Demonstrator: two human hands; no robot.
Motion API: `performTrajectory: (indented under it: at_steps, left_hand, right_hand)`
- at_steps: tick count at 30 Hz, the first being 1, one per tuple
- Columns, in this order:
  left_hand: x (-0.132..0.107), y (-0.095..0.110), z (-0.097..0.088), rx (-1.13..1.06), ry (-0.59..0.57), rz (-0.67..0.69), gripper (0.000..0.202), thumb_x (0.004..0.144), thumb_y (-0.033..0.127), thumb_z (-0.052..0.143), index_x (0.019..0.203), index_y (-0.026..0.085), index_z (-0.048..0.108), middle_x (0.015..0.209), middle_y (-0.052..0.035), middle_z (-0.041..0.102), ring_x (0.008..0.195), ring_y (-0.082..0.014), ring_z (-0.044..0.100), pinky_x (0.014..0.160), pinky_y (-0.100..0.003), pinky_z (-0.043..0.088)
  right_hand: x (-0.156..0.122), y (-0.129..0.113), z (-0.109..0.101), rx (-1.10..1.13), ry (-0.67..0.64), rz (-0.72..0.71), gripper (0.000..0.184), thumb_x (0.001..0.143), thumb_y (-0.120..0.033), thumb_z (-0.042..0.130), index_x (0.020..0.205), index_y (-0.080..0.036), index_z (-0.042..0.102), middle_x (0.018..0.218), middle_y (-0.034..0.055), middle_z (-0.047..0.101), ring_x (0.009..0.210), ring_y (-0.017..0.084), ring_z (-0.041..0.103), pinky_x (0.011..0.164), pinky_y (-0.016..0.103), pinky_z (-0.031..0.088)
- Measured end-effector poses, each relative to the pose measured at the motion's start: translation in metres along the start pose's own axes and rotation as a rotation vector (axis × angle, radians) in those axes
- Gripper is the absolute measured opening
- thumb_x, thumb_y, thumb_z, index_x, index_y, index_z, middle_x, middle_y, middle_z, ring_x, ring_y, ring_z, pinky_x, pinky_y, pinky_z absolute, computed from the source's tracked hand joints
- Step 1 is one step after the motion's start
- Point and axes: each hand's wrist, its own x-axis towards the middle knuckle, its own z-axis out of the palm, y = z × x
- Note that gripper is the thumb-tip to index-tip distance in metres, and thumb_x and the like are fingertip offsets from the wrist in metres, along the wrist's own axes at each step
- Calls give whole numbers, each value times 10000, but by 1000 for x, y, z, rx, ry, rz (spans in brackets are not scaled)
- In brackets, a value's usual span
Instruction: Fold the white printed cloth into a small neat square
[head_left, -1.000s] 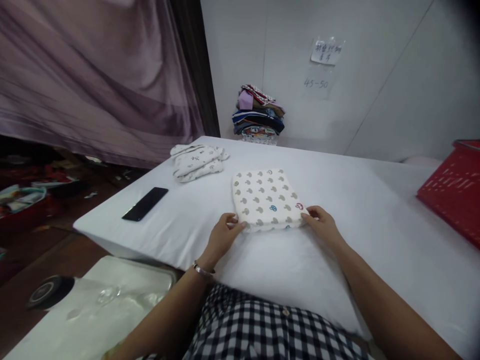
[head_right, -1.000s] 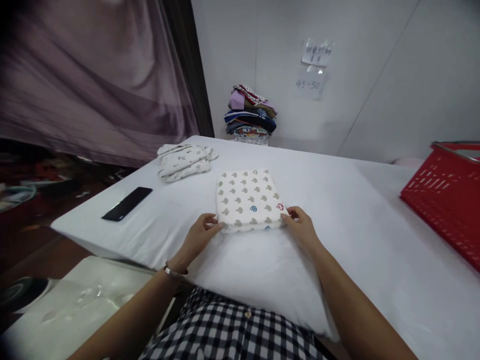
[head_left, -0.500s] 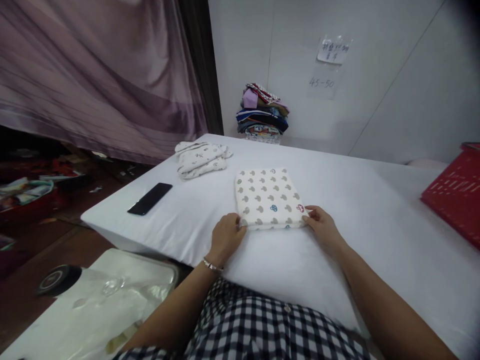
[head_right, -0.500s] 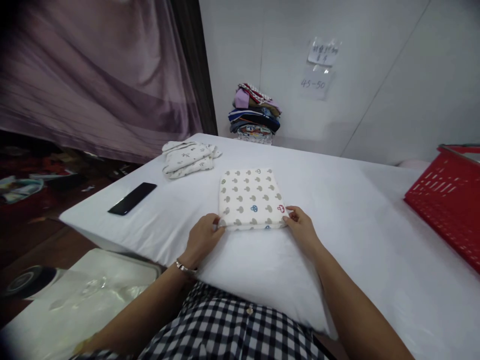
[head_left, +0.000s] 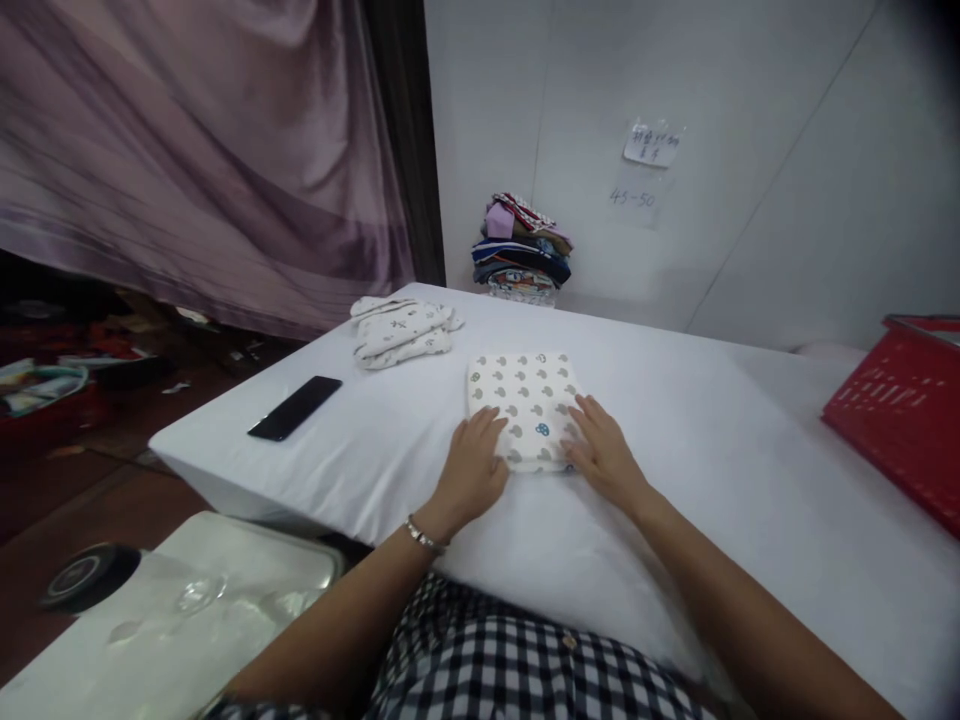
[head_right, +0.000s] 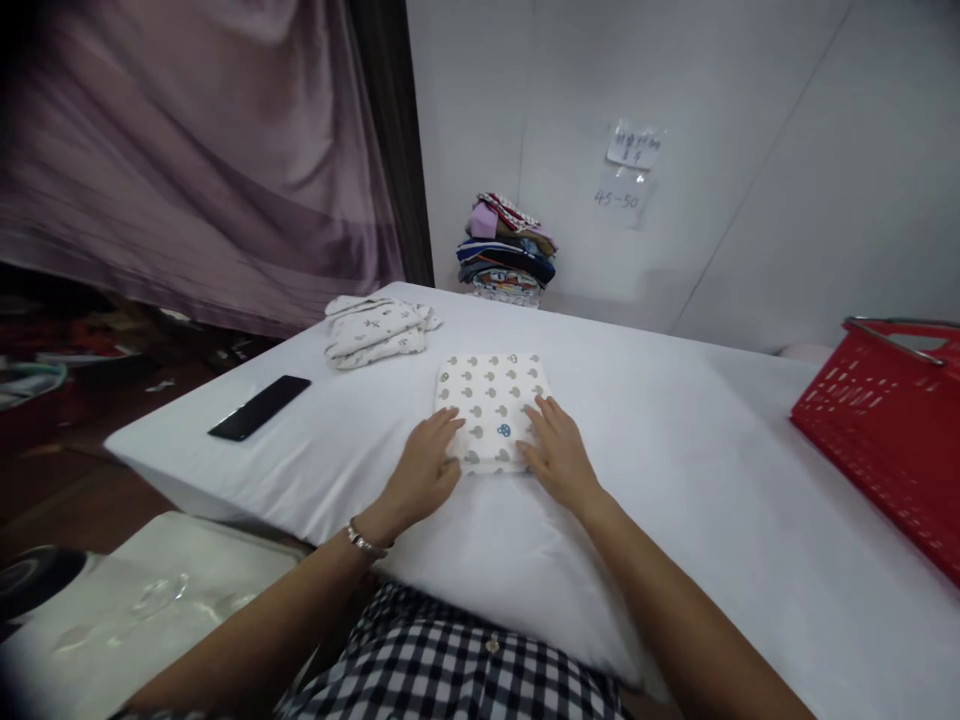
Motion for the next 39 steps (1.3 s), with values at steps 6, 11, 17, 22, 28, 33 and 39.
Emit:
performTrajectory:
  at_steps: [6, 11, 17, 22, 28, 33, 39]
  left_hand:
    - [13, -4, 25, 118, -165, 34, 559, 883, 480, 372, 1345, 166, 387, 1432, -96, 373, 1357, -270, 240, 1093, -494, 196]
    - [5, -10, 36, 125, -154, 7, 565, 893, 484, 348, 1350, 154, 388, 1446, -91, 350, 1365, -266, 220, 1101, -488, 195]
    - [6, -9, 36, 101, -152, 10, 577, 896, 487, 340, 1342, 125, 397, 1453, -117, 329, 1368, -274, 205, 1103, -487, 203]
    - [6, -8, 35, 95, -189, -5, 592, 899, 492, 331, 1349, 111, 388, 1454, -124, 324, 1368, -275, 204, 1109, -480, 197]
    - [3, -8, 26, 19, -227, -26, 584, 896, 505, 331, 1344, 135, 393, 1448, -124, 336, 1371, -259, 203, 1102, -479, 207]
    - [51, -9, 7, -15, -254, -75, 533, 909, 534, 238, 1160, 191, 560, 1332, -101, 496, 1272, -260, 389, 1045, -488, 283]
    - [126, -37, 36, 109, -206, -197, 580, 891, 479, 307, 1364, 148, 363, 1498, -106, 229, 1387, -263, 130, 1107, -494, 114]
  right_hand:
    - [11, 1, 26, -223, -320, 14, 673, 897, -584, 280, 1394, -135, 346, 1462, 126, 281, 1361, 263, 196, 1093, 474, 162]
    - [6, 4, 26, -223, -352, 16, 697, 893, -614, 232, 1393, -144, 354, 1466, 115, 273, 1365, 250, 188, 1097, 459, 165]
    - [64, -4, 16, -141, -323, 50, 709, 898, -607, 213, 1418, -133, 295, 1497, 101, 192, 1384, 224, 108, 1107, 412, 132]
    - [112, 19, 42, -214, -372, 178, 689, 908, -554, 249, 1420, -93, 266, 1501, 130, 160, 1384, 248, 74, 1094, 434, 118]
    - [110, 45, 72, -275, -385, 240, 678, 909, -557, 226, 1415, -110, 280, 1501, 109, 172, 1380, 244, 84, 1088, 462, 94]
    - [109, 42, 72, -285, -391, 243, 679, 909, -555, 229, 1415, -105, 281, 1502, 101, 175, 1380, 240, 87, 1090, 452, 103]
    - [120, 39, 64, -253, -462, 300, 664, 907, -549, 241, 1414, -122, 281, 1504, 96, 171, 1379, 238, 100, 1088, 461, 124]
